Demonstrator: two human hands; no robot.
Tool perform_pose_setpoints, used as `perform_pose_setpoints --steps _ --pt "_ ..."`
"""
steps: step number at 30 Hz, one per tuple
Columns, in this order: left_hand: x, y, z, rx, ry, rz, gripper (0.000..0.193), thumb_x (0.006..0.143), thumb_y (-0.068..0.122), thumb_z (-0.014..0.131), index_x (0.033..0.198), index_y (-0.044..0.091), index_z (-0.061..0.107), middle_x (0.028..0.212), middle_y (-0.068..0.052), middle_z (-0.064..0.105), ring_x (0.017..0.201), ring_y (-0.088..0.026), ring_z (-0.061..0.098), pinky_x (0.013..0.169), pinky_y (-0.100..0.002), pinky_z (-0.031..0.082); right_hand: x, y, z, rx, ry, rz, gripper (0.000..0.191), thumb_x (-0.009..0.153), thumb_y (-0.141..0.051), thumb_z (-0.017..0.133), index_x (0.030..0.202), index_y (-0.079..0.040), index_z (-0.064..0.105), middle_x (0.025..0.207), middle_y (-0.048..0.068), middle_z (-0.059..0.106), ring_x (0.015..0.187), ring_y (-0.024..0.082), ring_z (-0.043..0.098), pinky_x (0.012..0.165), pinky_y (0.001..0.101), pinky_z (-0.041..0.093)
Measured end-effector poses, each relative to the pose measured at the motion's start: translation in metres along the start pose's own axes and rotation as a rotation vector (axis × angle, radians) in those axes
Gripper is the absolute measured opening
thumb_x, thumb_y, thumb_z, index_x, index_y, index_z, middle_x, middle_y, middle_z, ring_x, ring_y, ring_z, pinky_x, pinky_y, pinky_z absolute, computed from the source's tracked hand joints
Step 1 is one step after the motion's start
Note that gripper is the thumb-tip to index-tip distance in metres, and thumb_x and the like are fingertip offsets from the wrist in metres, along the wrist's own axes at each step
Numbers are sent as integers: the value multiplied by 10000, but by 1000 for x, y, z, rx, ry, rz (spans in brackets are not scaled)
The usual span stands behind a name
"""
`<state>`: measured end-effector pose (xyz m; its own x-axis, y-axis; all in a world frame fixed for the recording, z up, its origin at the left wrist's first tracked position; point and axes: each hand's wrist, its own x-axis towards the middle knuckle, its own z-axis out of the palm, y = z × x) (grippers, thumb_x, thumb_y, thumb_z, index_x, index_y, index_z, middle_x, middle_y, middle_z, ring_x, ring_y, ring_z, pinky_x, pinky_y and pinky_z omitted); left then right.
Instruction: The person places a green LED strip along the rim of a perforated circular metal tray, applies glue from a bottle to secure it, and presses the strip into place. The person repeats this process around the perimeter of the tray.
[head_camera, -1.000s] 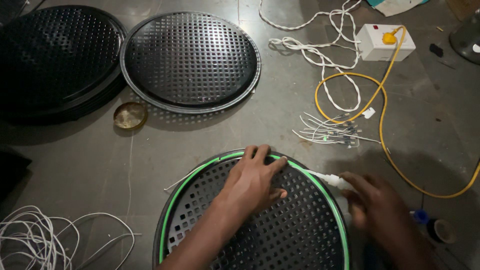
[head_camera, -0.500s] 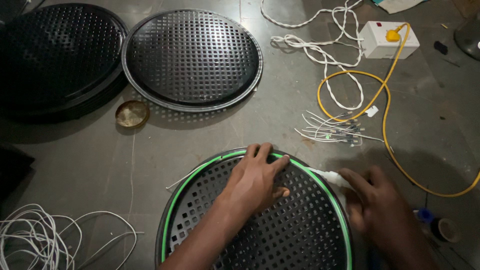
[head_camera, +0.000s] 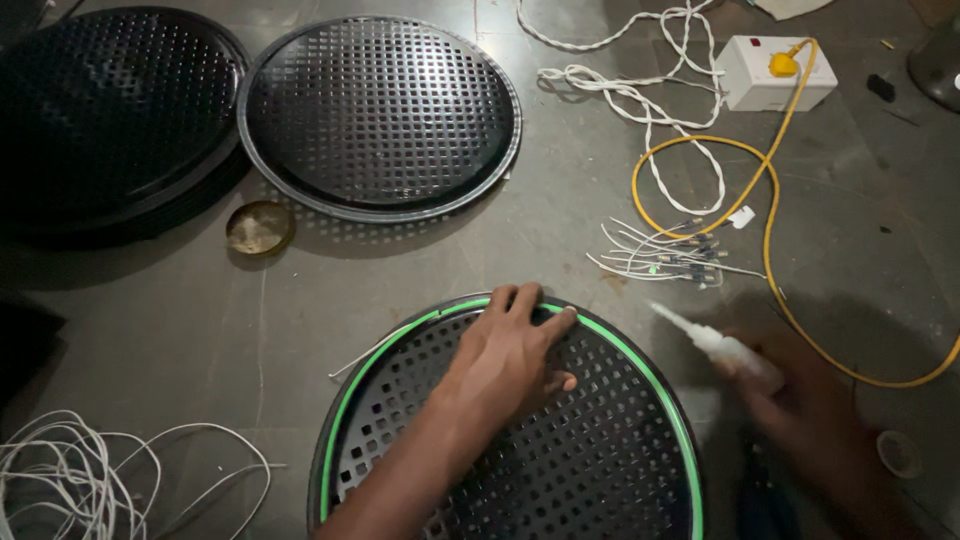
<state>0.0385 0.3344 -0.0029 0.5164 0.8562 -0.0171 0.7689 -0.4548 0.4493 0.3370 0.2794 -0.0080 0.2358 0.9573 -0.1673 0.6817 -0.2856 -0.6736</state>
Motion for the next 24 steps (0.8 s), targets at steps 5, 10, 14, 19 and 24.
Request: perform_pose_setpoints --steps 5,10,14,19,24 --pt "-2 1 1 -46 36 8 718 719 410 852 1354 180 611 1375 -195 509 1300 -391 449 1049 -469 431 14 20 -1 128 107 -44 406 938 -242 666 1306 -77 621 1124 96 711 1011 171 678 765 370 551" --pt "-1 2 -2 -27 -10 3 703 751 408 839 1368 179 594 1371 -191 501 1300 -386 444 1059 -470 427 30 27 12 133 182 -126 367 931 -202 690 1229 -23 572 1114 158 689 1012 236 677 862 393 539" --pt "-1 2 -3 -12 -20 8 709 755 429 826 1370 173 584 1377 -199 486 1298 -387 434 1037 -476 426 25 18 18 -51 184 59 311 968 -193 663 1227 -42 579 1137 175 702 1036 292 701 902 448 534" --pt "0 1 -3 -3 -33 9 717 766 437 818 1390 175 579 1370 -188 498 1297 -381 442 1047 -465 432 23 10 22 -20 160 70 349 943 -201 650 1242 -43 565 1180 169 704 1105 289 698 947 446 523" --pt "1 1 -2 -8 -22 4 714 759 440 819 1383 183 586 1378 -184 498 1302 -377 441 1053 -462 427 24 16 17 -93 137 93 431 873 -246 765 1194 -23 583 1158 196 704 1053 293 693 929 426 523"
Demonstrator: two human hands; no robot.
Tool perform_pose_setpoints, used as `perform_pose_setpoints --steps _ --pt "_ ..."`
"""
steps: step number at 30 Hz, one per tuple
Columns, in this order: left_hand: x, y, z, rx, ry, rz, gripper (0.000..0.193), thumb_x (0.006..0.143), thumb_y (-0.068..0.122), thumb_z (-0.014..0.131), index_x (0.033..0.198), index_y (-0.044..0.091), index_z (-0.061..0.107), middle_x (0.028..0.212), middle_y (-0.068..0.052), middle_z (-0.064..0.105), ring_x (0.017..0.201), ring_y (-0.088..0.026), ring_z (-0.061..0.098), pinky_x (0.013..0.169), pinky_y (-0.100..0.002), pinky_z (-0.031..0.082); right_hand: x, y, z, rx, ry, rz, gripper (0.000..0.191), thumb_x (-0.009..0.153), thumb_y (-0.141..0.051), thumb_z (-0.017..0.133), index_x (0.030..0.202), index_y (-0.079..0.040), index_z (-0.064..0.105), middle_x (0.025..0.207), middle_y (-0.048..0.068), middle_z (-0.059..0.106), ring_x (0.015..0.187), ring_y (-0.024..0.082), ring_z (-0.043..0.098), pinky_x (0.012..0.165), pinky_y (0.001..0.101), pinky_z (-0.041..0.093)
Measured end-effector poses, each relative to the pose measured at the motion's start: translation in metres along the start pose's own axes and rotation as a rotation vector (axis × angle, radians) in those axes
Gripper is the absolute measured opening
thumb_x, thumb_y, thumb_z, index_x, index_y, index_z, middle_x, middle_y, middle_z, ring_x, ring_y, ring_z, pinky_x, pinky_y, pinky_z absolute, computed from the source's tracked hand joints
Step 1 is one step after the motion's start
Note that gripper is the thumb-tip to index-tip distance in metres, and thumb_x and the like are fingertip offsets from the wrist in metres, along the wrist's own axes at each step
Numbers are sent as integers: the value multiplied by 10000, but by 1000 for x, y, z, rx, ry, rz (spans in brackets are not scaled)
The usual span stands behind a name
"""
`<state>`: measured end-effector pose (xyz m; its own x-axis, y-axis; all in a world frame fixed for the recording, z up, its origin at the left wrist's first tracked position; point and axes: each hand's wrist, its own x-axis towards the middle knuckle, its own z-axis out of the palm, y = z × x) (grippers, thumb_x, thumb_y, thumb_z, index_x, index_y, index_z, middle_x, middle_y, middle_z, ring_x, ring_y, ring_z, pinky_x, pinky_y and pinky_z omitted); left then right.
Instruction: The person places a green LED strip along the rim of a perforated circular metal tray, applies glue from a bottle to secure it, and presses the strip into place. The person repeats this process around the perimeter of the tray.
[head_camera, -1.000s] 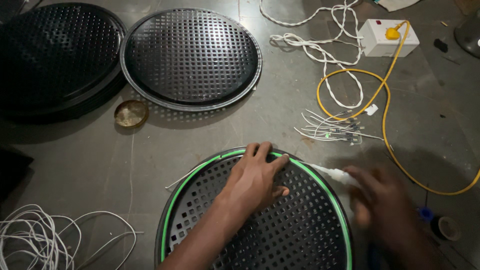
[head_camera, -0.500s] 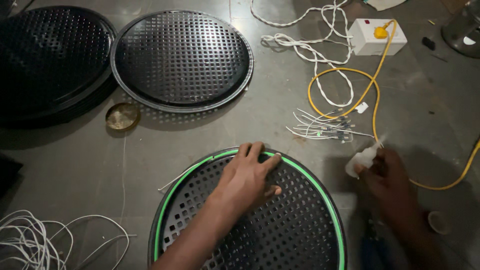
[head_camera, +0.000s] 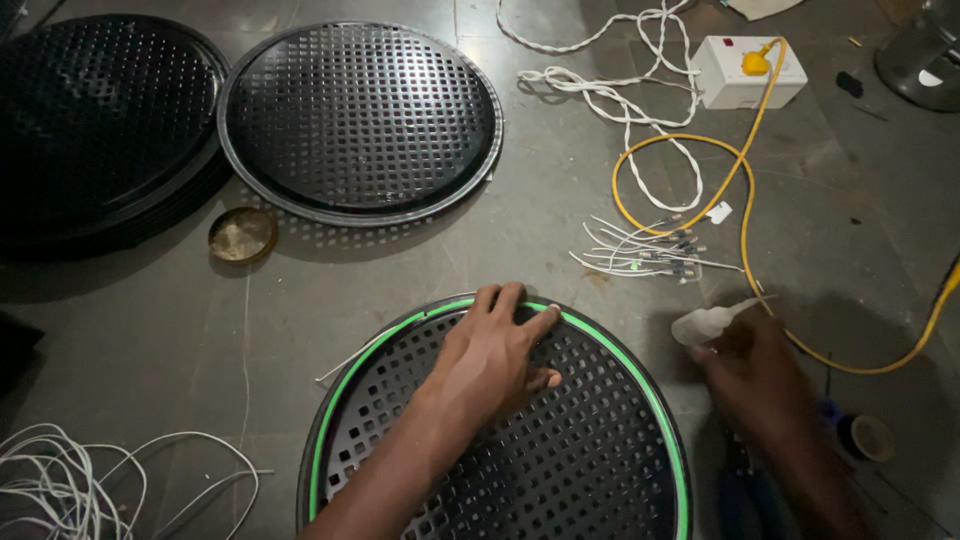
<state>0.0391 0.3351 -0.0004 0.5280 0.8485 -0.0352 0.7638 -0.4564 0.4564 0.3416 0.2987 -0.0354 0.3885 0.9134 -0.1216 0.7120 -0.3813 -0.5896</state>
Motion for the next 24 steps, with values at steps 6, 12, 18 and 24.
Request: perform_pose_setpoints --steps 6,12,18,24 --pt "1 -1 0 4 -11 -13 755 746 435 836 1414 194 578 1419 -213 471 1299 -401 419 1040 -484 411 -36 -19 9 -50 -69 -168 242 924 -252 723 1066 -56 717 988 153 722 895 297 700 813 417 557" --pt "-1 -2 2 -42 71 28 729 714 403 854 1359 170 605 1368 -190 513 1304 -386 449 1040 -471 438 -36 -70 27 -49 -23 -596 229 918 -154 624 1104 -105 746 1034 126 711 952 307 700 823 391 542" --pt "1 -2 3 -10 25 21 727 733 410 848 1368 164 593 1373 -202 497 1300 -396 440 1042 -481 429 -31 -81 37 -139 -98 -497 296 947 -171 568 1176 -159 753 1070 121 709 964 306 702 858 426 531" --pt "2 -1 0 -3 6 10 733 738 421 844 1375 166 588 1387 -203 486 1311 -399 431 1049 -481 424 -23 -75 39 -118 -128 -535 292 952 -198 571 1176 -180 757 1056 130 708 969 325 695 853 434 527"
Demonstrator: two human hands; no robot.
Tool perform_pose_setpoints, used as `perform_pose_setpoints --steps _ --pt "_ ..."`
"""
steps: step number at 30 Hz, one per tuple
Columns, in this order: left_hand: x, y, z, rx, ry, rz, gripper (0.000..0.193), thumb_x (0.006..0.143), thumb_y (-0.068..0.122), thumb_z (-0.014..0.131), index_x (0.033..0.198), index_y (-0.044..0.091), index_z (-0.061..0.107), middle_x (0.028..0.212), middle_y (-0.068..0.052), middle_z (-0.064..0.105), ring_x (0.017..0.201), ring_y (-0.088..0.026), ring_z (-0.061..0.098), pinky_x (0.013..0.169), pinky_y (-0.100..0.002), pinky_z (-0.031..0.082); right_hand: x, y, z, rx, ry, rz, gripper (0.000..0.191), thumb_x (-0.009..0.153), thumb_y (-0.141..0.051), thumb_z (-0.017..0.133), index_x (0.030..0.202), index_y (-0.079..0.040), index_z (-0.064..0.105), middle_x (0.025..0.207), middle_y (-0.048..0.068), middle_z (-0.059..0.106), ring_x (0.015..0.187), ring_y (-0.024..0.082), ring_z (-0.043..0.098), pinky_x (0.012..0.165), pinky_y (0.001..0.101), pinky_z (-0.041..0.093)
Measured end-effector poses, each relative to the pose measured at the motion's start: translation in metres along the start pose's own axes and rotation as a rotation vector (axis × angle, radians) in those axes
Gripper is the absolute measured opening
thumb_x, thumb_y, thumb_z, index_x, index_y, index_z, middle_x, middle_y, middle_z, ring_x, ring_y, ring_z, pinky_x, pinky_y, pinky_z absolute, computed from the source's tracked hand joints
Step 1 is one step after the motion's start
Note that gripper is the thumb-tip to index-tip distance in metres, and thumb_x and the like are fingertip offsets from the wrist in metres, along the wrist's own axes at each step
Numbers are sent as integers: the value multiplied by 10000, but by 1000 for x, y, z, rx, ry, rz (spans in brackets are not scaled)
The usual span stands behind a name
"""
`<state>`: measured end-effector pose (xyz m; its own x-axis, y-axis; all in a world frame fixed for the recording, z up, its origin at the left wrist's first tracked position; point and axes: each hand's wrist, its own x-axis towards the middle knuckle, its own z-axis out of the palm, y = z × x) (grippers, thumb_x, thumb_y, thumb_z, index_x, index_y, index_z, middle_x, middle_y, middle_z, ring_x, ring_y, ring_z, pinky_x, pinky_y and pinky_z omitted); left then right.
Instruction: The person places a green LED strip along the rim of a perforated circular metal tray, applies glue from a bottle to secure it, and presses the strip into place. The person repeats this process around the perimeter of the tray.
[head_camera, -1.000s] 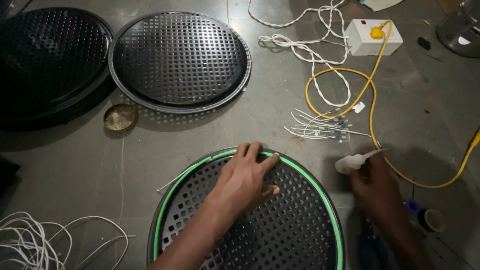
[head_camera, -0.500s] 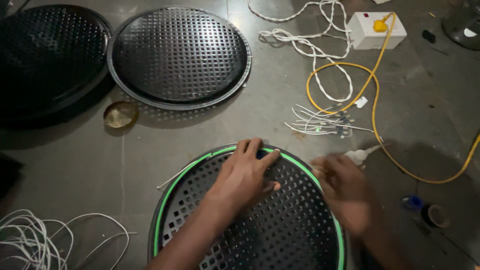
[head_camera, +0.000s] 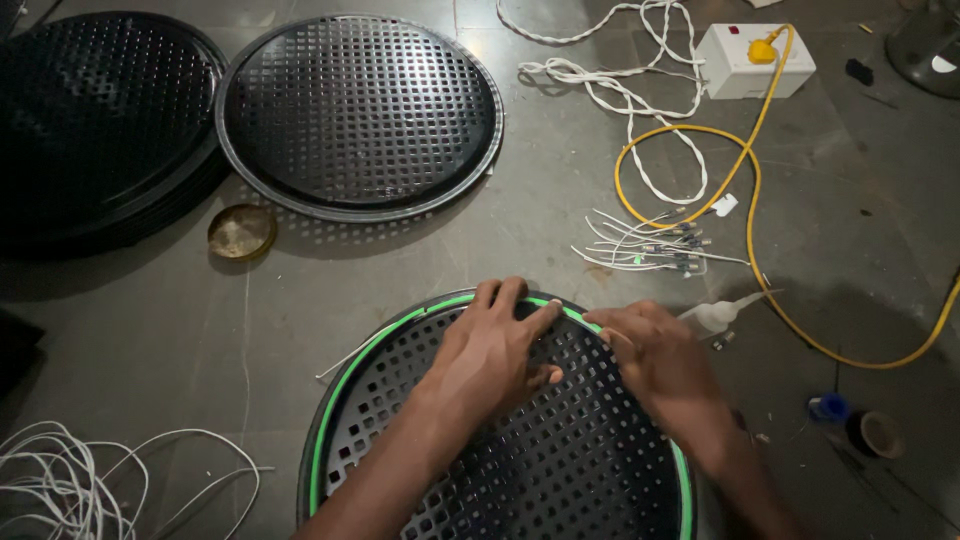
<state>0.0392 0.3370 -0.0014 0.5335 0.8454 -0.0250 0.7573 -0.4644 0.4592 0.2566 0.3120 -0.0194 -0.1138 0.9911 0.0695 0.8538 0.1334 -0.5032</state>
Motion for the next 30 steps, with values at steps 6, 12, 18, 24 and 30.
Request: perform_pose_setpoints --steps 6,12,18,24,30 --pt "0 1 -2 2 -12 -11 729 743 422 838 1380 171 587 1385 -193 492 1307 -390 439 1058 -472 421 1 4 -1 3 6 -78 298 946 -151 569 1171 -189 761 1061 118 728 990 324 697 879 437 526" --pt "0 2 -2 -4 -12 -17 725 742 418 838 1378 175 589 1390 -194 487 1310 -390 434 1064 -469 412 3 5 2 -43 -22 -13 387 829 -56 639 1150 -226 771 1056 77 731 980 293 712 856 413 548" --pt "1 2 -1 -7 -19 -24 728 745 414 841 1386 186 583 1401 -193 471 1319 -392 422 1074 -472 405 5 5 1 -93 -53 12 399 849 -73 605 1170 -255 756 1035 62 724 928 285 715 826 414 559" --pt "-1 2 2 -19 -13 -21 723 753 427 828 1386 182 580 1399 -181 479 1327 -379 425 1069 -465 415 3 3 -1 -73 -19 -11 301 923 -154 592 1150 -234 771 1000 99 715 921 330 702 800 451 538" --pt "-2 -1 9 25 57 33 725 745 447 823 1370 162 590 1384 -206 495 1312 -388 437 1068 -466 405 -2 1 -2 -46 -18 -4 326 938 -125 568 1179 -231 761 1036 112 699 931 353 693 808 462 533"
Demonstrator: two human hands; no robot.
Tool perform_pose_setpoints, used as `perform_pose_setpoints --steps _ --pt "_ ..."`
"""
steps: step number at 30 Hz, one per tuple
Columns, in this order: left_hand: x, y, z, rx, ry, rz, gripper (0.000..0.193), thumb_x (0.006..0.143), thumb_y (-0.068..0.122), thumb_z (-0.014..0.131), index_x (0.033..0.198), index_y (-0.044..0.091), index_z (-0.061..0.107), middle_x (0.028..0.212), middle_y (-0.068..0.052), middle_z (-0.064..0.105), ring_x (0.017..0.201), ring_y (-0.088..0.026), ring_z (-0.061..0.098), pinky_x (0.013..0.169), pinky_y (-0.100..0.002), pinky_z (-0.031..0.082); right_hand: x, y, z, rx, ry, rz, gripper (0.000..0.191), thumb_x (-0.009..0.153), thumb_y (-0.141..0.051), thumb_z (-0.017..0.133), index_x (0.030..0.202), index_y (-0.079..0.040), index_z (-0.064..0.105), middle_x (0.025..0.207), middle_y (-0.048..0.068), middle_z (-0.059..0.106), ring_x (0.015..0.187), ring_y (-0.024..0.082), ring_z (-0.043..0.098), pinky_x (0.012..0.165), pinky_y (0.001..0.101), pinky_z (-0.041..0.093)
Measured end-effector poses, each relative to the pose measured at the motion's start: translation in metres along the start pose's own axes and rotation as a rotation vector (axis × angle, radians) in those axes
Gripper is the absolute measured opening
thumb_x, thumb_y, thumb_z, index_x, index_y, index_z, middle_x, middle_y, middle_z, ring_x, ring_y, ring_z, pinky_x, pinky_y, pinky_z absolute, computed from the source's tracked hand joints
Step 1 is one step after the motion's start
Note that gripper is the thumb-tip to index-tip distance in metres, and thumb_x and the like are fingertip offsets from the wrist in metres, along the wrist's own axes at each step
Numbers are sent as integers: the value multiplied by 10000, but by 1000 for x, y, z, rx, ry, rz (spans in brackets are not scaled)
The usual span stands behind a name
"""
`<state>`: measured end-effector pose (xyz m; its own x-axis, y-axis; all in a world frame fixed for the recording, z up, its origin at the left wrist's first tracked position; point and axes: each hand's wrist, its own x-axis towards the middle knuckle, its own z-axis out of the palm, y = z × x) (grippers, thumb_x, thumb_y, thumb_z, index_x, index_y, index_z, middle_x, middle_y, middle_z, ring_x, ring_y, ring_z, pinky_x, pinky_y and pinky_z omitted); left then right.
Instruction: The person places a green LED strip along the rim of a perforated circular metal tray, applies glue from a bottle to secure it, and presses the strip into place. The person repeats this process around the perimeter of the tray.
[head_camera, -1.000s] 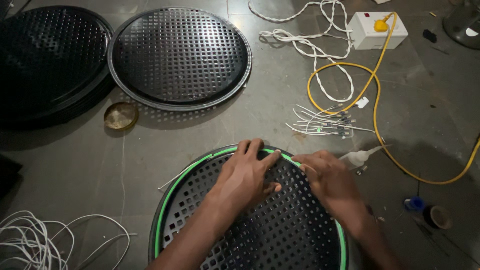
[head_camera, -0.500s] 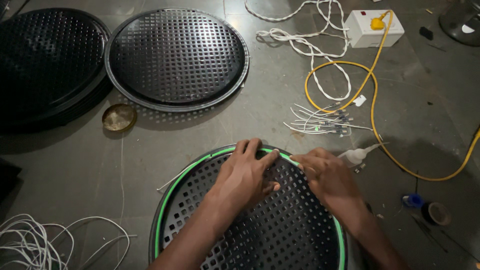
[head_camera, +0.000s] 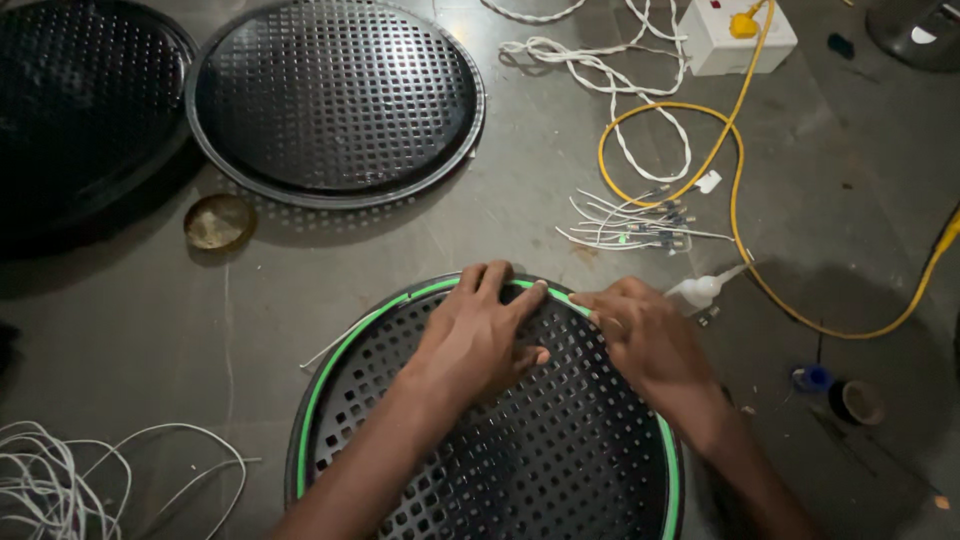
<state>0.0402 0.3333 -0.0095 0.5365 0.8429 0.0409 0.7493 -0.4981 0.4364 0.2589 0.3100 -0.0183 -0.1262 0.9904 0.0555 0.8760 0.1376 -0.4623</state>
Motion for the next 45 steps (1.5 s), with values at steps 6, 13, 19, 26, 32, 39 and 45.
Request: perform_pose_setpoints --steps 6,13,19,26,32,39,45 --pt "0 -1 2 49 8 13 741 758 446 812 1397 168 561 1391 -209 499 1318 -382 444 1069 -475 396 -12 1 -6 154 38 -116 424 883 -52 570 1273 -142 712 1069 154 653 1010 310 662 868 410 531" --pt "-3 -3 -5 -3 74 27 860 696 459 838 1439 157 528 1395 -217 489 1321 -391 437 1076 -521 364 -62 19 -23 25 -39 356 500 878 -392 710 1264 -83 634 1125 175 641 964 318 675 823 413 541" --pt "4 -21 -29 79 -157 -278 948 649 617 857 1414 172 519 1379 -193 486 1332 -394 434 1118 -503 364 -118 26 -6 -28 -493 930 718 831 -615 707 1232 -26 620 1060 230 760 1037 329 739 943 460 571" --pt "10 -28 -44 112 -245 -366 979 613 683 854 1374 147 553 1408 -165 497 1358 -373 435 1108 -501 389 -117 16 -5 56 -375 897 758 749 -571 819 1155 -8 512 1018 248 681 999 369 739 922 469 566" --pt "3 -46 -60 241 -270 -514 1061 631 785 805 1400 109 527 1371 -217 552 1294 -402 535 1081 -506 437 -83 1 2 68 -43 605 672 714 -478 860 1121 -29 569 1053 216 652 998 373 659 848 483 521" --pt "-2 -40 -75 272 -516 -808 1025 684 812 773 1385 108 522 1332 -158 613 1267 -311 602 1012 -477 505 -48 -5 -2 -52 222 280 530 762 -415 802 1090 -43 613 1036 196 645 978 414 637 833 508 506" --pt "2 -40 -60 211 -129 -419 534 870 567 716 1190 139 696 1214 -109 694 1143 -301 664 956 -454 525 -26 -19 -10 -89 191 115 250 897 -231 670 1124 -132 701 1058 151 670 969 384 654 816 485 521"
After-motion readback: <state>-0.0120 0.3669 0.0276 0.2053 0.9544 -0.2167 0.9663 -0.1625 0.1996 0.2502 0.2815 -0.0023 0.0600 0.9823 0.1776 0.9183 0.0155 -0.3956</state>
